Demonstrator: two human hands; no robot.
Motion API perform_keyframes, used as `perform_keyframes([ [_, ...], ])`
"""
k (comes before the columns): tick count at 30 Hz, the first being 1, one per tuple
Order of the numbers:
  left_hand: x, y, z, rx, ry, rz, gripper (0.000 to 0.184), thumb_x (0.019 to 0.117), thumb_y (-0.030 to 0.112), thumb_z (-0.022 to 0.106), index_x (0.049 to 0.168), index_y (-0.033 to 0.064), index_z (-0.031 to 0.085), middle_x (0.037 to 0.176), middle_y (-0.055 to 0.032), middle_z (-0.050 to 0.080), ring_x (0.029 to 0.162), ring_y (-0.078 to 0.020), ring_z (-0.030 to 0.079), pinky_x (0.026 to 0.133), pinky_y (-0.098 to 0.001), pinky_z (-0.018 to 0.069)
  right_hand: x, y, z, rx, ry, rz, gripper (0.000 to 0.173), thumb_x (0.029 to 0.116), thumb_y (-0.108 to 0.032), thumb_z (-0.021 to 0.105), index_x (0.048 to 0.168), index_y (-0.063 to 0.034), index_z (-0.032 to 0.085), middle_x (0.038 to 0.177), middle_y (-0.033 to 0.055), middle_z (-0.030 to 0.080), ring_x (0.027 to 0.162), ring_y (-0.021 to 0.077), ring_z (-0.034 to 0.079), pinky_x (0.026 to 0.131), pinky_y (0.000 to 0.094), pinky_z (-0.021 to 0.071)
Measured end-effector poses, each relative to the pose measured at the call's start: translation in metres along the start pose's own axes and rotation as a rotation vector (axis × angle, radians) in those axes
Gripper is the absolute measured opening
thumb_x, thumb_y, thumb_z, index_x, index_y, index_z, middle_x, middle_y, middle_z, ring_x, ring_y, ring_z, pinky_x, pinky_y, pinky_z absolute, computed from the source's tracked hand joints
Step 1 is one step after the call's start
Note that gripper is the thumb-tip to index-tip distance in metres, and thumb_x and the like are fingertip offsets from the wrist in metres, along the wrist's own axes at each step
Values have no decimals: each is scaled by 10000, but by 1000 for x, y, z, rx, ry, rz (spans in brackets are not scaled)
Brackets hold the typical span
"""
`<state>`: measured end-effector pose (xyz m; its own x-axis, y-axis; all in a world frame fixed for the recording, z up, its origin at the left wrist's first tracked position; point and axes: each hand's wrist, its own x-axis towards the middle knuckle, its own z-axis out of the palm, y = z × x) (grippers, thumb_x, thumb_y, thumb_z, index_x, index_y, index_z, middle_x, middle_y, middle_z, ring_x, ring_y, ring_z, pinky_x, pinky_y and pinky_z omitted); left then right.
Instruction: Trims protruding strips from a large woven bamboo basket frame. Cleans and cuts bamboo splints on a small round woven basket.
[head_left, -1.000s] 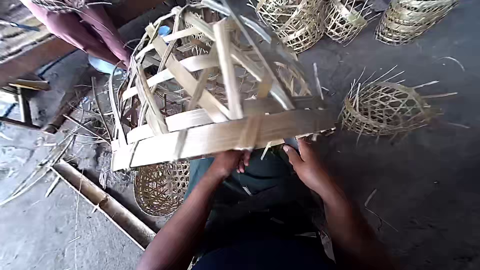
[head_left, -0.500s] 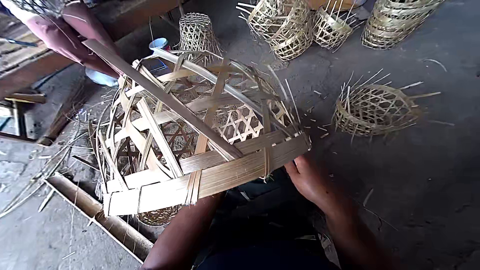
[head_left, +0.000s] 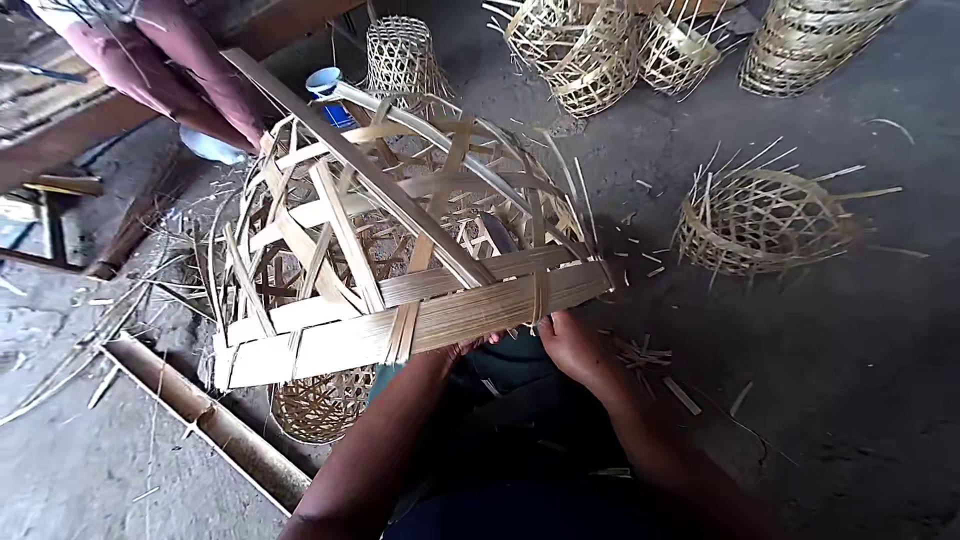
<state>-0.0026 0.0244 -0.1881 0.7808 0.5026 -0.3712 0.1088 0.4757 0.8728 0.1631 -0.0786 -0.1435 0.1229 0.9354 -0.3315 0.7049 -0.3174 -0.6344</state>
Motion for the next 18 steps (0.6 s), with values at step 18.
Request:
perform_keyframes([
  [18, -35, 10, 21, -311, 59, 110, 324, 1042, 50, 402, 859, 115, 660, 645, 53, 591, 459, 38, 470, 455, -98, 423, -30, -16, -20, -37, 2, -86, 390, 1097, -291, 455, 1357, -27, 577, 1145, 209, 688, 1117, 368, 664, 957, 561, 512],
])
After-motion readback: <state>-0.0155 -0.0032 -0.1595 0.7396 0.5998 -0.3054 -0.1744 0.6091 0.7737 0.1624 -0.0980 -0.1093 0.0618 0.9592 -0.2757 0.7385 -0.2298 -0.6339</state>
